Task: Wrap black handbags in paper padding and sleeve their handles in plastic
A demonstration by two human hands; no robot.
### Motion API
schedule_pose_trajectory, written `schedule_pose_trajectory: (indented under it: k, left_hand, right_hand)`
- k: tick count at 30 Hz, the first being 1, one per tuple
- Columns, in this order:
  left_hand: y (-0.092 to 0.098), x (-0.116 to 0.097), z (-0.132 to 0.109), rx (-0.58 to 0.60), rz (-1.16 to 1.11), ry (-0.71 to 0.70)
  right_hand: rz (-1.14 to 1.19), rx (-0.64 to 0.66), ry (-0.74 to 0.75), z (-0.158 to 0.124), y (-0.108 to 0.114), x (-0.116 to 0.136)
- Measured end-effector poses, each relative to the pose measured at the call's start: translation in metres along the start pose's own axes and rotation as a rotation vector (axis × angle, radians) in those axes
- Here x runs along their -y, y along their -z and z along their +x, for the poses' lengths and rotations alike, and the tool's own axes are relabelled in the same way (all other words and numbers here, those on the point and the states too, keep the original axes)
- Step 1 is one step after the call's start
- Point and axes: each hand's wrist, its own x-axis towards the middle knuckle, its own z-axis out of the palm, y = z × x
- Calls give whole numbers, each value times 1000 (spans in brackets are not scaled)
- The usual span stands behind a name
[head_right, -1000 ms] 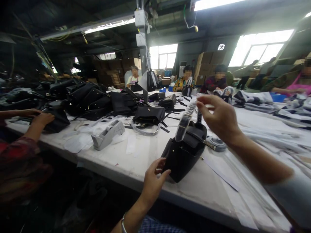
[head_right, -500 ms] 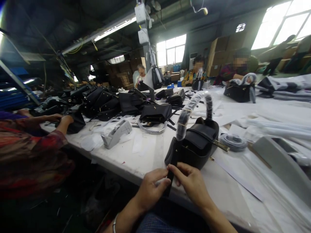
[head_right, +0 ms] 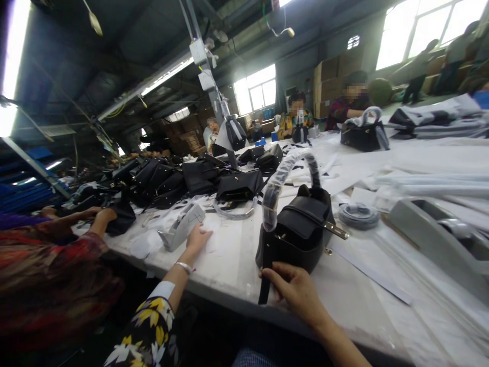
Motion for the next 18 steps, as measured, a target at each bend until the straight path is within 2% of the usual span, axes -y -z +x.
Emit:
schedule_pose_trajectory:
  k: [6, 11, 14, 18]
  left_hand:
    - [8, 8, 4, 53, -128, 4]
    - [25, -2, -9, 47, -311, -59]
    - [30, -13, -35, 79, -456, -114]
    - [26, -30, -94, 219, -637, -187]
  right_hand:
    - [52, -4, 8, 1, 0, -1]
    - [31, 18, 10, 2, 2, -3]
    - [1, 38, 26, 4, 3, -4]
    - [-35, 30, 46, 3, 1, -1]
